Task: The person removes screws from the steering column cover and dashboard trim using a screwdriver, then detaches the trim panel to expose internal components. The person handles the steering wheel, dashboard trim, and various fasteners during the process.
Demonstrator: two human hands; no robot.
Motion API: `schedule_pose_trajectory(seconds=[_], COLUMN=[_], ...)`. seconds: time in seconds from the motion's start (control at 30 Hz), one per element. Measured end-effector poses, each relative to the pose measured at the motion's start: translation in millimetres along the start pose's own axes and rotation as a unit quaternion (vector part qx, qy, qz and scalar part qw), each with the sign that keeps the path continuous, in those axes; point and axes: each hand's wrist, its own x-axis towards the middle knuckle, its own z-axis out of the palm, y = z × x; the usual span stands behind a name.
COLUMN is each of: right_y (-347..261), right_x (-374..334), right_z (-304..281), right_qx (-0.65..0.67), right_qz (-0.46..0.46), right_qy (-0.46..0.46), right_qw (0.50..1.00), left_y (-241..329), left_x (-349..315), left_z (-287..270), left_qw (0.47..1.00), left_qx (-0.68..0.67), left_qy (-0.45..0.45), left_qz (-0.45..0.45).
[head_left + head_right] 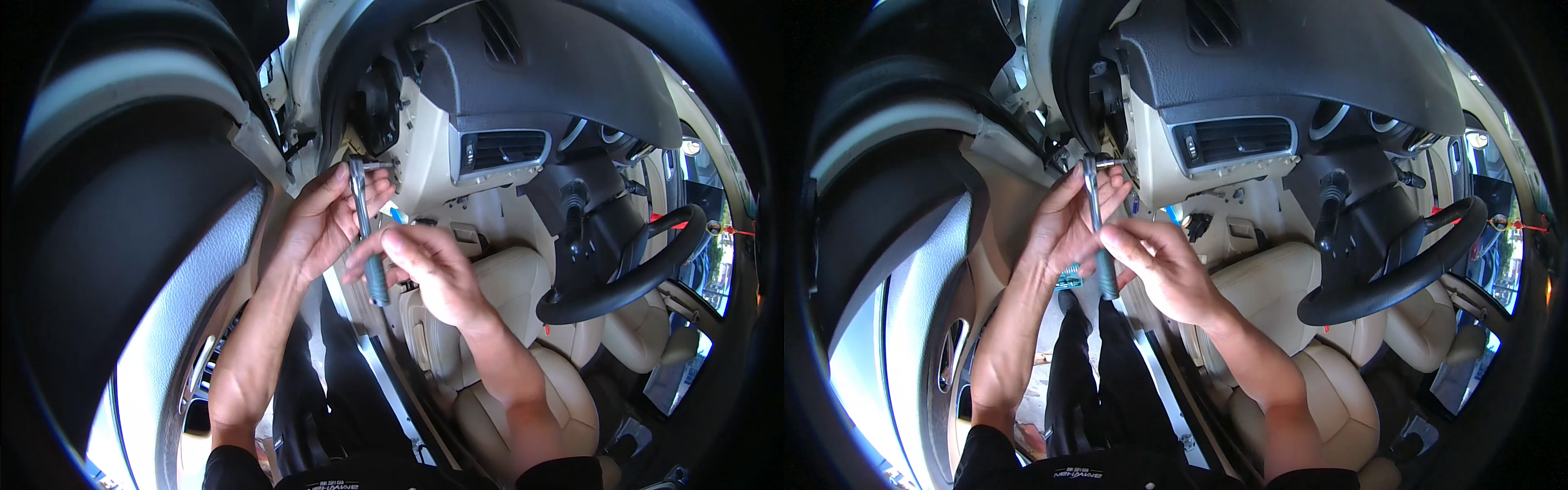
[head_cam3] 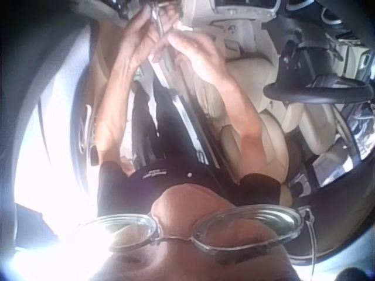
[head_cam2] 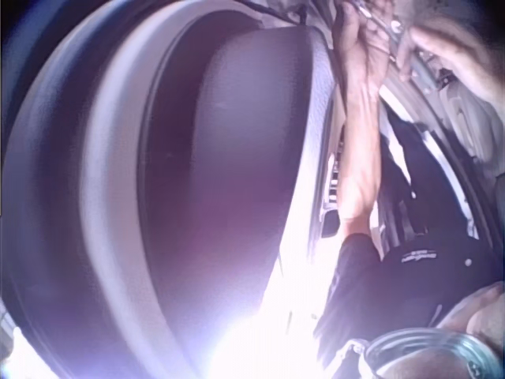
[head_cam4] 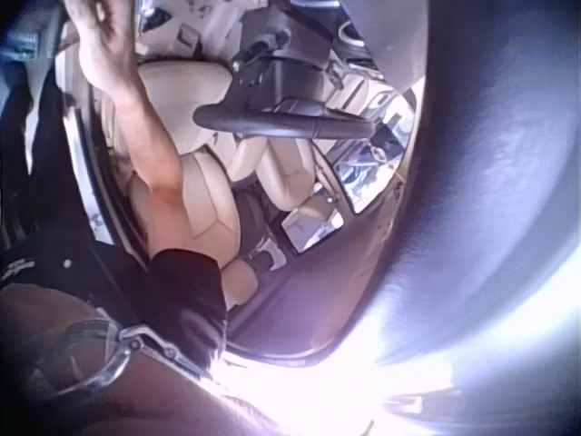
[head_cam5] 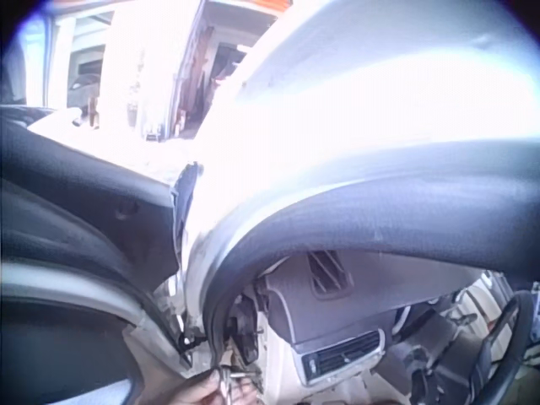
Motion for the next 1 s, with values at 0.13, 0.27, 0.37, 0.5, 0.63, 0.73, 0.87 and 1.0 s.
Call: schedule_pose_trajectory(seconds=[0.13,0.27,0.37,0.5,0.63,0.73,0.87,1.0], right_y=[3,-19,-22,-22,-34,-36,-32,-32], right_x=[6,7,13,17,19,21,19,13], right_z=[-7,-13,-10,-11,-19,-17,-13,-18], right_qx=[-0.164,0.150,0.085,-0.099,0.123,-0.066,0.064,-0.014], right_qz=[0.034,0.000,0.051,0.181,0.081,0.256,0.183,0.170], right_qy=[-0.020,-0.078,-0.042,-0.007,-0.013,-0.009,0.044,-0.045], right_qw=[0.986,0.986,0.994,0.978,0.989,0.964,0.980,0.984], left_y=[-1,-2,-1,0,-6,-4,0,-2], left_x=[3,-2,-2,1,2,1,0,-2], left_z=[-1,-2,-5,-8,-8,-8,-10,-9], left_qw=[0.998,0.996,0.996,0.999,0.999,0.996,0.996,0.998], left_qx=[0.048,0.065,0.080,0.053,0.046,0.085,0.009,0.067], left_qy=[-0.018,-0.051,0.022,-0.007,-0.024,0.006,-0.088,0.006], left_qz=[0.034,0.038,0.011,-0.007,0.007,0.019,-0.023,-0.019])
